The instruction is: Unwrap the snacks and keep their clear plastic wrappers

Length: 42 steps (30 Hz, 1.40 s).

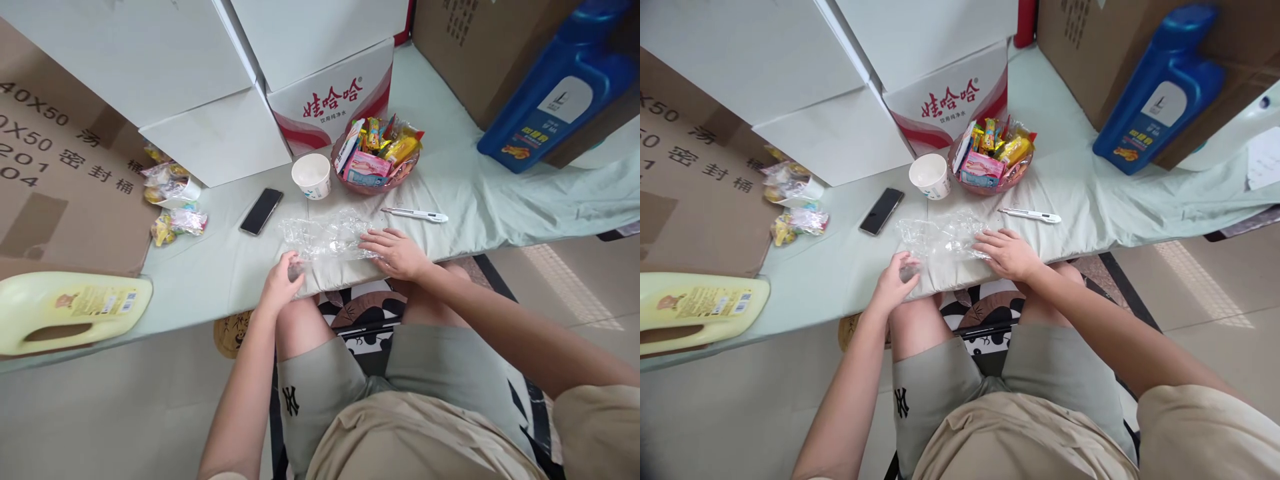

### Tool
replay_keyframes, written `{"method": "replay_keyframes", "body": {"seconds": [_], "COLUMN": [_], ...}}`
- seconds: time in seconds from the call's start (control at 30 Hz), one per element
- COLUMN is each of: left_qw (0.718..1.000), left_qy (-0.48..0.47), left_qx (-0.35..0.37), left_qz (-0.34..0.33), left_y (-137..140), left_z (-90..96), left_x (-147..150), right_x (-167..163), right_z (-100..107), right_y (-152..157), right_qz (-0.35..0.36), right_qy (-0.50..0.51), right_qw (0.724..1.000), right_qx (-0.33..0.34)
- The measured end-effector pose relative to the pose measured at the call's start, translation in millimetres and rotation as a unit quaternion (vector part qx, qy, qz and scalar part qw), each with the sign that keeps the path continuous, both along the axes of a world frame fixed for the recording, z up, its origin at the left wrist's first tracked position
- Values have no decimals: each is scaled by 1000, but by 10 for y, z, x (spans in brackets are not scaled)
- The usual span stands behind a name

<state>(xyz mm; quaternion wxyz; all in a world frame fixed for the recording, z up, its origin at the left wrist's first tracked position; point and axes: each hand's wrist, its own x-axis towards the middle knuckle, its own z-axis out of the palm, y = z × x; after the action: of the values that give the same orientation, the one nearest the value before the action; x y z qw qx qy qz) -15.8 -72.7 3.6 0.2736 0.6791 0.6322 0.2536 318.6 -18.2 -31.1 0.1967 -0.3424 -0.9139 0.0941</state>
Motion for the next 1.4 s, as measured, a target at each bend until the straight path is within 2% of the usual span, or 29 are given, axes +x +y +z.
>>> {"method": "replay_keyframes", "body": {"seconds": [0.13,0.3,0.4,0.47,0.57,0.67,0.77,0.93,1.1,1.4], "left_qw": [997,985,990,994,997,997,991,984,981,979], "left_qy": [77,131,105,87,60,51,93,169,162,167], "left_qx": [17,65,84,72,42,59,93,47,70,104], "left_qz": [-3,88,45,-5,-32,-25,-10,18,86,59], "left_y": [-2,-4,16,54,122,152,134,79,38,25], "left_z": [-4,-11,24,41,9,-82,-153,-138,-149,-182], "left_x": [-261,-469,-429,-357,-264,-234,-239,-225,-174,-186], "right_x": [-8,-23,-27,-29,-35,-41,-44,-41,-44,-59], "right_z": [17,26,28,31,36,38,42,53,55,52], "right_y": [14,9,3,1,0,1,0,-11,-17,-12], "right_qz": [22,10,10,8,2,0,-2,-7,-7,-11], "right_qy": [-15,-24,-24,-26,-28,-24,-23,-21,-20,-10], "right_qw": [999,999,999,999,999,999,999,999,999,999], "right_qx": [-22,-24,-28,-30,-29,-31,-34,-30,-30,-41]}}
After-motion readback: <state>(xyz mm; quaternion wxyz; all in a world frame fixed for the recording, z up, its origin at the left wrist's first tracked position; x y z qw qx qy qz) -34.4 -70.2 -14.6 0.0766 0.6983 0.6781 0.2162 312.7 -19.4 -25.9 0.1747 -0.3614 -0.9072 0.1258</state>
